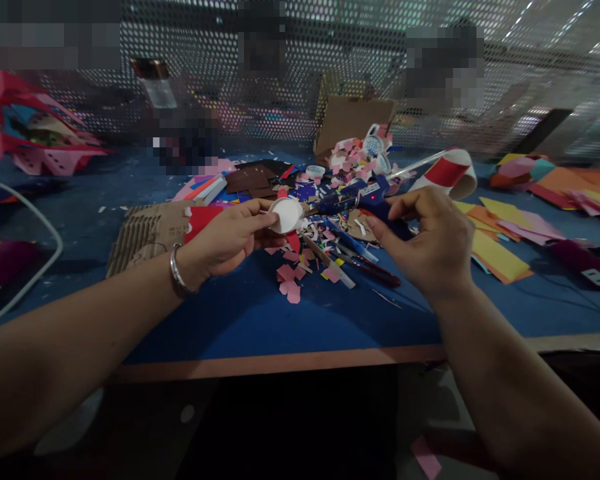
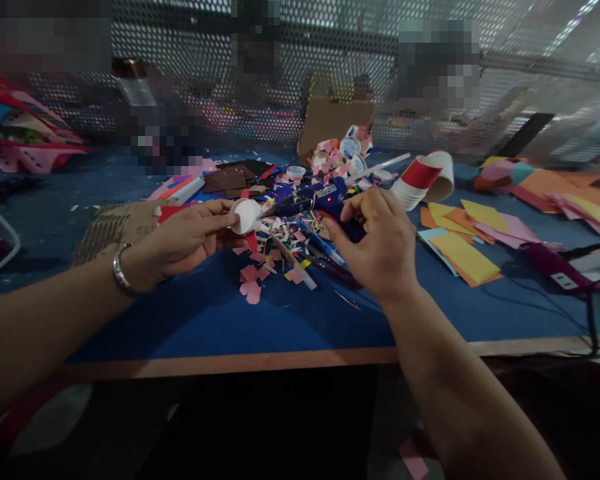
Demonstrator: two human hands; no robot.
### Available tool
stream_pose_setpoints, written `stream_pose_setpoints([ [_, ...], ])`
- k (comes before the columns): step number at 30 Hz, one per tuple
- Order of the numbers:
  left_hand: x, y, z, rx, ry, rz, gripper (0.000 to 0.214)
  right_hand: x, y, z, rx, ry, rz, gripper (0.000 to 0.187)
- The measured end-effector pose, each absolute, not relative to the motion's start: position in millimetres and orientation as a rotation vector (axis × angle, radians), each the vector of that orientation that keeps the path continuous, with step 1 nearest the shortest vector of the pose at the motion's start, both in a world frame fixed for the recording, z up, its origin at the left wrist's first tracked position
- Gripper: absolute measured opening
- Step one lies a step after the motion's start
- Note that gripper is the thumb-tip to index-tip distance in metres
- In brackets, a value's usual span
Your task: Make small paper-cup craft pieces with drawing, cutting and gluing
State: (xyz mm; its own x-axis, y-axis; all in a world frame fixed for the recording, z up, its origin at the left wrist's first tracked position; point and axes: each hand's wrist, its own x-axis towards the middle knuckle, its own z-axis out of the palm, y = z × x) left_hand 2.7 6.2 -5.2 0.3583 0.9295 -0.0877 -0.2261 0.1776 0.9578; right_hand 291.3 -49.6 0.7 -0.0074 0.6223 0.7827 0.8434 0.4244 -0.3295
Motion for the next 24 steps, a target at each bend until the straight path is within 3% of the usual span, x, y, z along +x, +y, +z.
stream_pose_setpoints([
  [24, 3.4, 5.6, -4.4, 1.06, 0.855, 1.001, 0.008, 293.8, -51.5, 2.4, -1.254, -1.797, -0.415, 0.029],
])
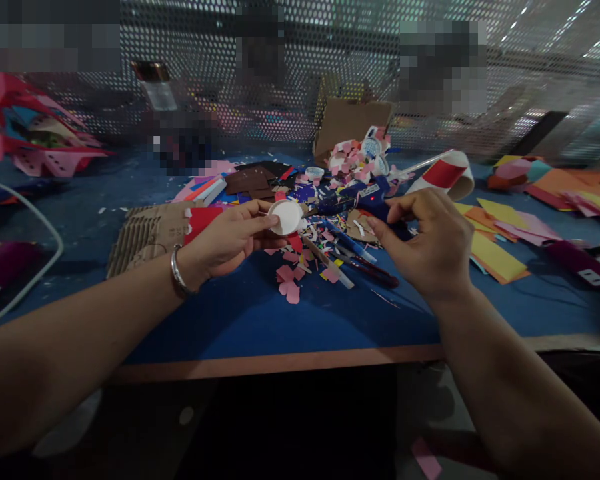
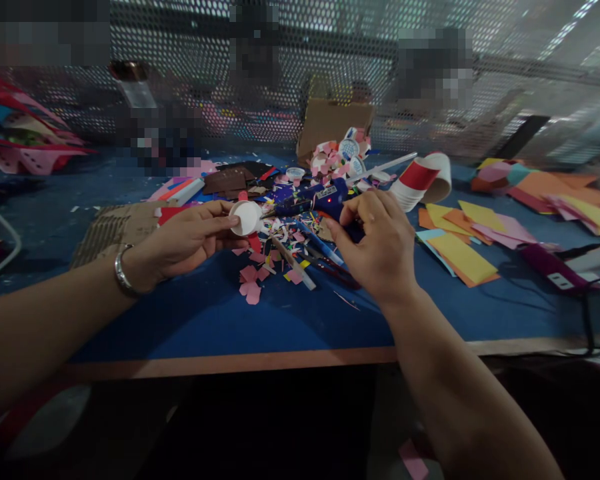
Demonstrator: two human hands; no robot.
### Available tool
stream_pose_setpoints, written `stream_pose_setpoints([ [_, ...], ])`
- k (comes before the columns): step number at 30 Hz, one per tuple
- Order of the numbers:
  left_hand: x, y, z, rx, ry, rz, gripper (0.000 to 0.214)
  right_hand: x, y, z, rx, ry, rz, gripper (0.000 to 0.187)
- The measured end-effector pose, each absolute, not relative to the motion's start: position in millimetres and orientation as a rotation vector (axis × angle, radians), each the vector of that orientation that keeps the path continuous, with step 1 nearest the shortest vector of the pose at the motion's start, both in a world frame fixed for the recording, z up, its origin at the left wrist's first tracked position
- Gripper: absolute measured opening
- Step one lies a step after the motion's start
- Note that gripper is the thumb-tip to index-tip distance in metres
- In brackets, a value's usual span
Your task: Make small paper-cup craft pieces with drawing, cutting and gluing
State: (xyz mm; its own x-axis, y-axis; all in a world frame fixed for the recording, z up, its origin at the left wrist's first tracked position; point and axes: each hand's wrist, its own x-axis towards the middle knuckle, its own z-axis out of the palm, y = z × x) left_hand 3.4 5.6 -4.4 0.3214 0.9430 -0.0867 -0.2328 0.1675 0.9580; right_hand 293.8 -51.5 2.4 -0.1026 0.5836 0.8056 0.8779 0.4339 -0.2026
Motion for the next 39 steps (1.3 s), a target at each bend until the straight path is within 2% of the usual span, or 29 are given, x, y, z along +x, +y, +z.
stream_pose_setpoints([
  [11, 3.6, 3.4, -3.0, 1.08, 0.845, 1.032, 0.01, 293.7, -50.9, 2.4, -1.264, -1.816, -0.43, 0.029],
  [17, 4.4, -0.3, -0.9, 1.15, 0.691, 1.111, 0.015, 298.3, -46.6, -0.2, -1.297, -1.778, -0.414, 0.028],
  [24, 7.1, -0.4, 5.3, 1.01, 0.773, 1.067, 0.017, 319.7, -36.4, 0.8, -1.589, -1.63, -0.351, 0.028],
  [29, 4.8, 3.5, 6.9, 0.939, 0.835, 1.052, 0.021, 343.3, -29.1, 2.6, -1.89, -1.541, -0.268, 0.035],
  [39, -2.1, 5.5, 5.2, 0.945, 0.866, 1.065, 0.016, 383.1, -14.0, -25.1, -1.953, -1.65, -0.23, 0.044],
])
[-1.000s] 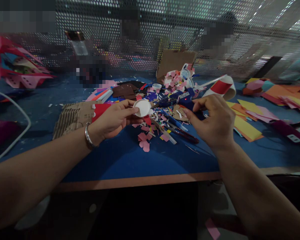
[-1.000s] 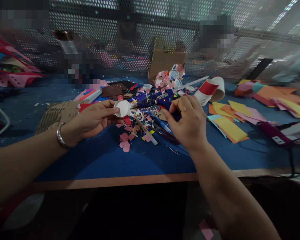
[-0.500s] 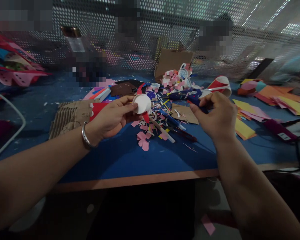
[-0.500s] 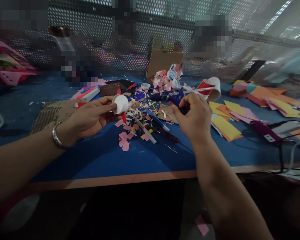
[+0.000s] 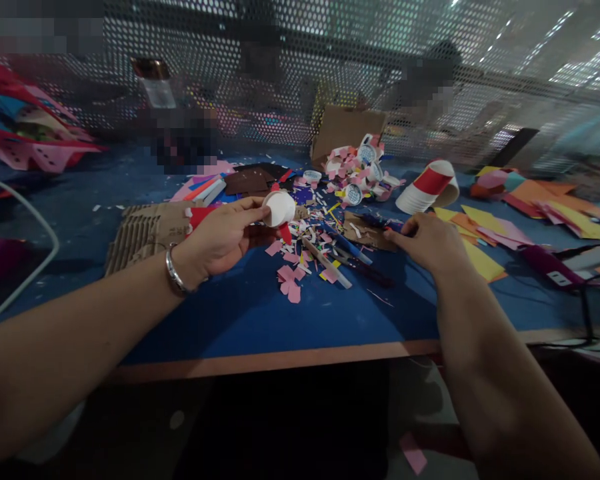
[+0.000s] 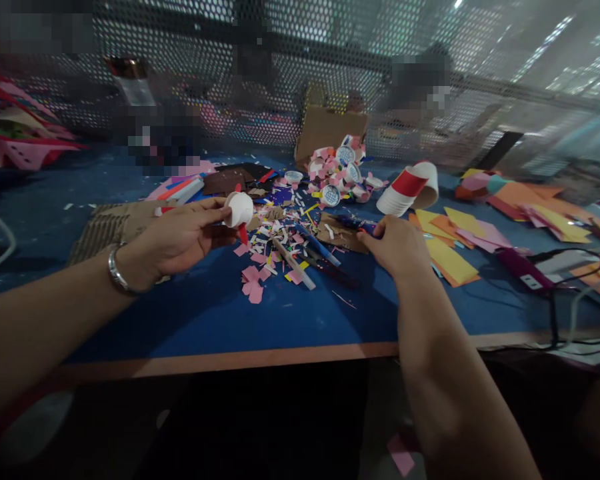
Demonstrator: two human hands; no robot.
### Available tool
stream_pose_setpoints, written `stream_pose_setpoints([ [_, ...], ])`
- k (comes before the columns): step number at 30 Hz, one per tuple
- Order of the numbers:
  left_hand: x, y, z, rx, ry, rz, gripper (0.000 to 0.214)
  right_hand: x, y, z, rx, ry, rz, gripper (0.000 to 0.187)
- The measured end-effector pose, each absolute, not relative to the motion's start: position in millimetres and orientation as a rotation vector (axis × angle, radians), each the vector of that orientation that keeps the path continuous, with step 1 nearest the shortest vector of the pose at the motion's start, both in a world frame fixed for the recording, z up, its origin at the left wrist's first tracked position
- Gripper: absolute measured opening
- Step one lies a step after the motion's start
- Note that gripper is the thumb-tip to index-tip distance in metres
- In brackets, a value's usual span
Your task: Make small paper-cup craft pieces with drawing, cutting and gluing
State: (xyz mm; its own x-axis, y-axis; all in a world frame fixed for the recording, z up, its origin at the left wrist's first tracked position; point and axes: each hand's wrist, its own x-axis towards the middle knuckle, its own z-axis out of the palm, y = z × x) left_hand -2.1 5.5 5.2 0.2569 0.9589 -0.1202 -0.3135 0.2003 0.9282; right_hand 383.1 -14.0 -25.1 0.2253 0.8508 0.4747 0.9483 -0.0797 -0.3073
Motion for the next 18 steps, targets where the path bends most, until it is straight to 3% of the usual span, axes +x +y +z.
stream_pose_setpoints([
  [5, -3.4, 9.1, 5.2, 0.941, 0.943, 1.064, 0.017, 369.7, -23.5, -19.7, -1.807, -1.68, -0.407, 0.042],
  [7, -3.7, 10.7, 6.0, 0.928, 0.972, 1.086, 0.019, 349.4, -30.6, -12.0, -1.727, -1.744, -0.424, 0.029],
  [12, -4.1, 13.8, 6.8, 0.938, 0.991, 1.129, 0.022, 277.5, -42.4, 4.3, -1.434, -2.195, 0.01, 0.004],
  [18, -6.8, 15.2, 6.0, 0.955, 0.978, 1.158, 0.02, 218.1, -29.0, 10.6, -1.345, -2.57, 0.136, 0.014],
])
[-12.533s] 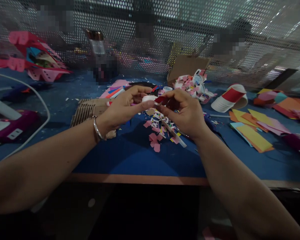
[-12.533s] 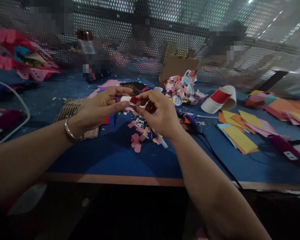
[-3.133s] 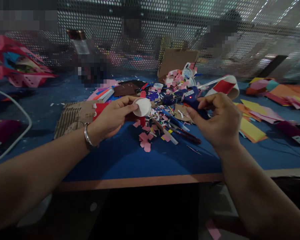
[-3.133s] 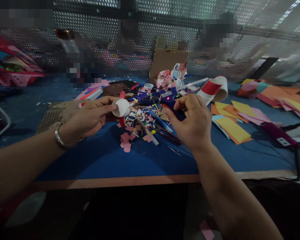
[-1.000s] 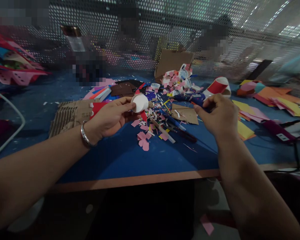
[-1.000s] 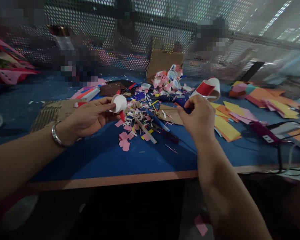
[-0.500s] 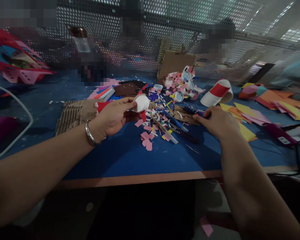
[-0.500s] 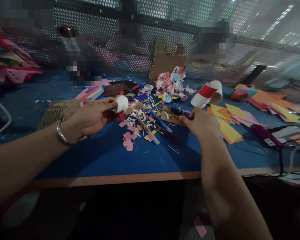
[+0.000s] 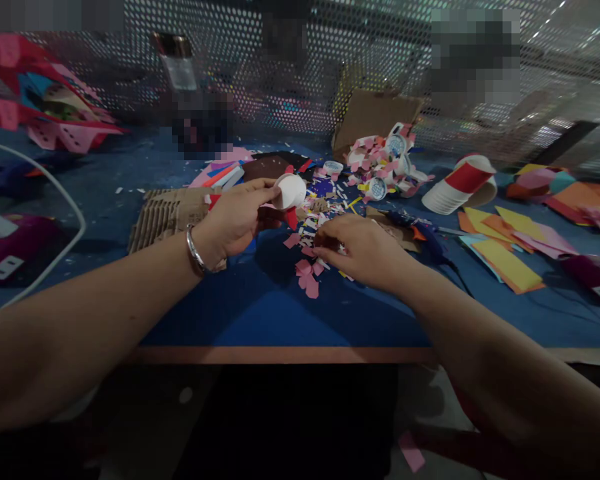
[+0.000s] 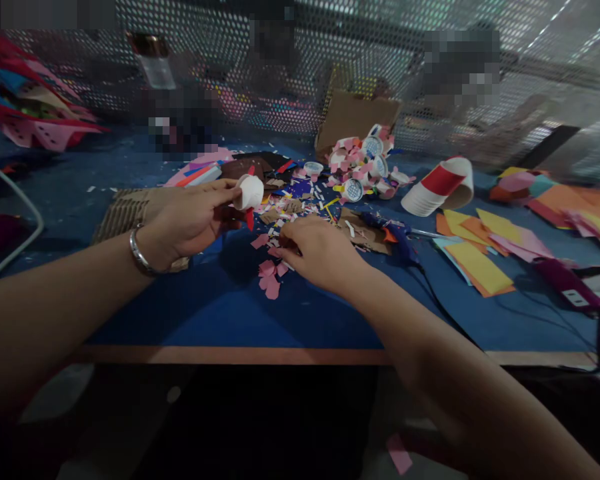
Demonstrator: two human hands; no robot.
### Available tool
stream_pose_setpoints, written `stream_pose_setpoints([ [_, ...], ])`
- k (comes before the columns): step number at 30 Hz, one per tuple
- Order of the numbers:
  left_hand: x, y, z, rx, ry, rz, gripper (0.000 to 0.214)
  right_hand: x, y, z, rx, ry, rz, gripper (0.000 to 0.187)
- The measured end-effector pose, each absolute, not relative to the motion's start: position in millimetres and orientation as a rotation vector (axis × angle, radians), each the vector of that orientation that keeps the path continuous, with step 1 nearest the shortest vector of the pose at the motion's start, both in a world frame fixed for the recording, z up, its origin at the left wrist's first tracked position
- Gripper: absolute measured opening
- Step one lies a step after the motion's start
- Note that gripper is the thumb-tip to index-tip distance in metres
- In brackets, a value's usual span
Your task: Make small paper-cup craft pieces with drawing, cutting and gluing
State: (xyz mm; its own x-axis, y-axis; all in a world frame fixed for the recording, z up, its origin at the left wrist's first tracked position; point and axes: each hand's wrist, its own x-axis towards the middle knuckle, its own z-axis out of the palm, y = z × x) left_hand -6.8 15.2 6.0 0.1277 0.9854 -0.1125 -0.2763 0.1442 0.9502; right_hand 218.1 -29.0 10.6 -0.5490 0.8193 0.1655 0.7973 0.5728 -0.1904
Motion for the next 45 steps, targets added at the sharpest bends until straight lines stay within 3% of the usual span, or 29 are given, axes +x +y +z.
stream_pose_setpoints([
  [34, -8.2, 18.2, 3.3, 1.011, 0.992, 1.172, 0.018, 197.9, -35.4, 8.9, -1.296, -2.457, 0.75, 0.015],
  [41, -7.7, 17.6, 5.1, 0.988, 0.994, 1.183, 0.018, 202.5, -35.2, 1.4, -1.298, -2.52, 0.539, 0.013],
  [45, -7.4, 17.6, 4.9, 1.002, 1.002, 1.186, 0.016, 202.2, -36.1, 1.6, -1.292, -2.522, 0.58, 0.012],
])
